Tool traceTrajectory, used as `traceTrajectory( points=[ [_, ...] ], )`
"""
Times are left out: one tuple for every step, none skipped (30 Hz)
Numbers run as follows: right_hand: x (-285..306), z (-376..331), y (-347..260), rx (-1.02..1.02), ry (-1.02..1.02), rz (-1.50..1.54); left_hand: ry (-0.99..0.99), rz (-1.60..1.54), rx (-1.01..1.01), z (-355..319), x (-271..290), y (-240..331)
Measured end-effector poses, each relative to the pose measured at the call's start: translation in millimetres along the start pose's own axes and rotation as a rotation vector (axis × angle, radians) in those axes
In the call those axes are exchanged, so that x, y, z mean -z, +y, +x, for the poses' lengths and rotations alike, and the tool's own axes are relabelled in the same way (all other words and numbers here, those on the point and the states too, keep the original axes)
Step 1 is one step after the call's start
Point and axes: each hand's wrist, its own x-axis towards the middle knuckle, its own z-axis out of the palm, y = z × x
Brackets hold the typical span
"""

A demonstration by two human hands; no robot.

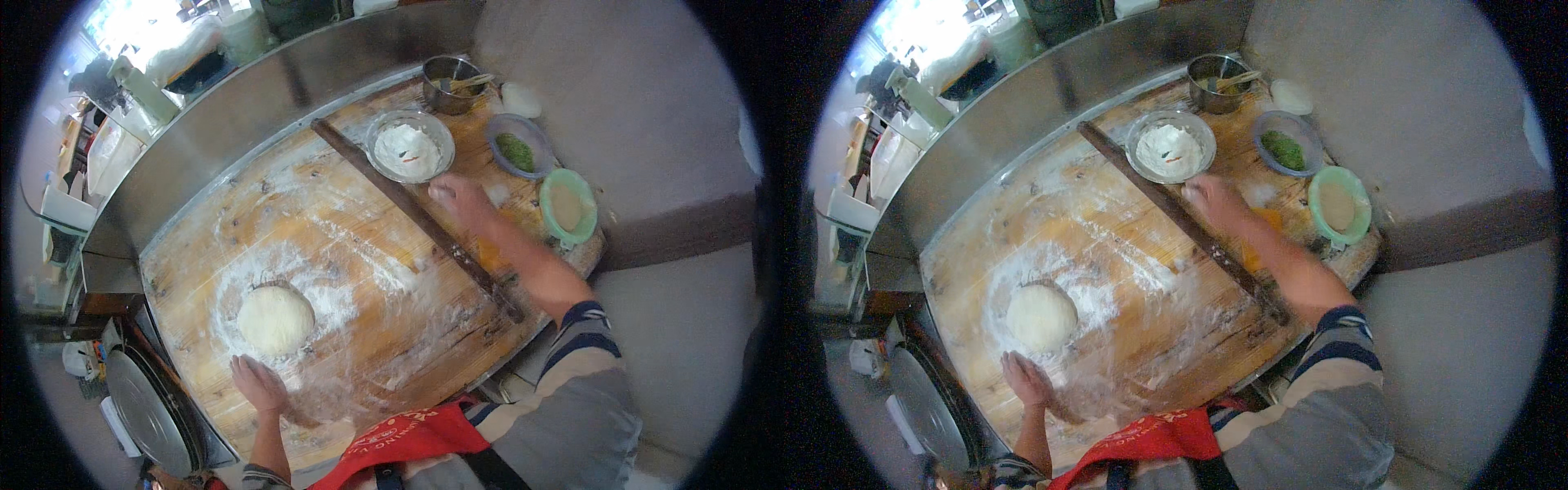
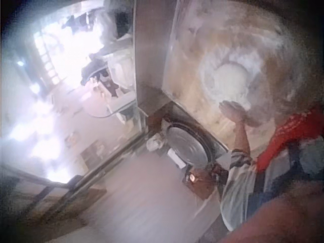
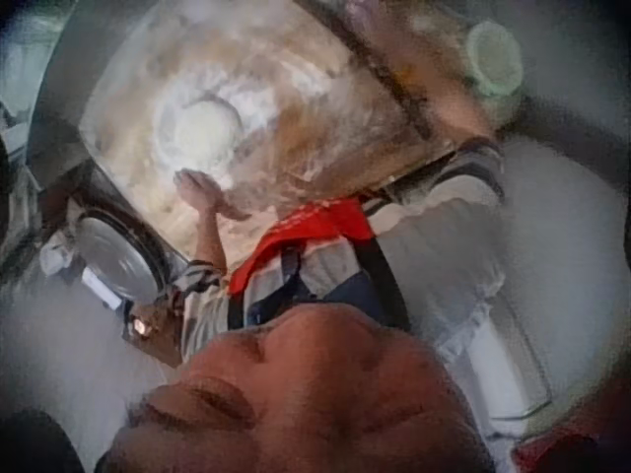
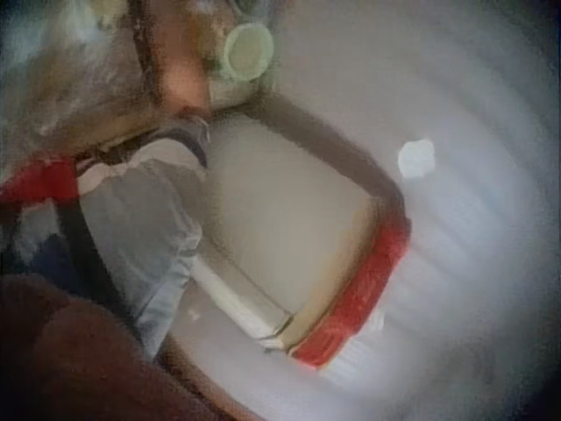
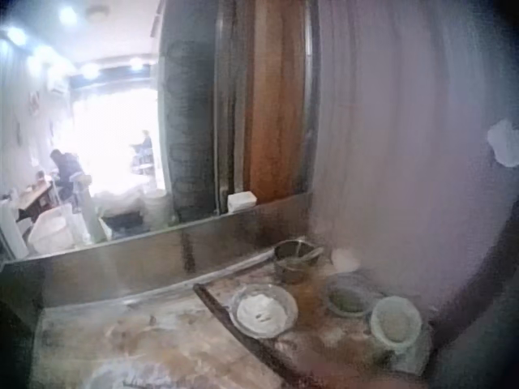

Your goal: The person kneads and rolls out dough on a floured wooden board using a long rolling pin. They then transfer the flattened dough to a hot griddle, spread oil over it, and cook it.

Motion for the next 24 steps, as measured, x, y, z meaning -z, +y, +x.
traceTrajectory(
  points=[
    [0, 26, 9, 0.031, -0.02, -0.019, 0.024, -0.19, 0.098, 2, -4, -17],
    [0, 52, 5, 0.006, -0.061, -0.028, 0.0, -0.298, 0.164, 6, 0, -17],
    [5, 76, 1, -0.019, -0.102, -0.05, -0.019, -0.415, 0.231, 14, 4, -14],
    [6, 100, 18, 0.005, -0.123, -0.111, -0.095, -0.463, 0.262, 41, 11, 24],
    [0, 125, 40, 0.033, -0.138, -0.162, -0.164, -0.503, 0.288, 73, 18, 64],
    [-13, 146, 57, 0.066, -0.154, -0.21, -0.269, -0.561, 0.256, 104, 20, 107],
    [-30, 162, 70, 0.06, -0.151, -0.171, -0.376, -0.624, 0.222, 133, 12, 150],
    [-46, 176, 86, 0.047, -0.142, -0.13, -0.485, -0.708, 0.19, 157, -2, 186],
    [-55, 189, 93, 0.038, -0.136, -0.09, -0.543, -0.81, 0.124, 177, -26, 214],
    [-70, 192, 84, 0.088, -0.178, -0.083, -0.631, -0.825, 0.139, 195, -46, 245],
    [-79, 193, 77, 0.131, -0.21, -0.08, -0.732, -1.054, 0.285, 216, -56, 286],
    [-91, 187, 80, 0.256, -0.129, -0.172, -0.85, -1.071, 0.361, 236, -76, 312],
    [-101, 177, 82, 0.381, -0.05, -0.259, -0.968, -1.08, 0.444, 253, -92, 332],
    [-102, 170, 78, 0.331, -0.21, -0.259, -0.956, -1.123, 0.543, 261, -105, 350],
    [-93, 165, 66, 0.286, -0.376, -0.261, -0.937, -1.168, 0.651, 267, -114, 364],
    [-83, 161, 60, 0.225, -0.54, -0.273, -0.959, -1.222, 0.686, 271, -125, 375],
    [-76, 158, 65, 0.266, -0.456, -0.314, -0.98, -1.275, 0.717, 273, -133, 383],
    [-67, 152, 75, 0.314, -0.381, -0.35, -0.992, -1.327, 0.759, 272, -138, 389],
    [-61, 149, 81, 0.37, -0.303, -0.381, -0.94, -1.374, 0.8, 269, -140, 394],
    [-44, 145, 67, 0.231, -0.341, -0.425, -0.879, -1.429, 0.848, 265, -141, 401],
    [-34, 140, 54, 0.09, -0.37, -0.464, -0.816, -1.474, 0.891, 263, -142, 405],
    [-38, 139, 60, 0.089, -0.414, -0.499, -0.853, -1.529, 0.811, 257, -155, 406],
    [-47, 139, 69, 0.11, -0.467, -0.523, -0.862, -1.573, 0.741, 248, -165, 405],
    [-56, 133, 75, 0.126, -0.42, -0.391, -0.795, -1.584, 0.834, 244, -154, 419]
  ],
)
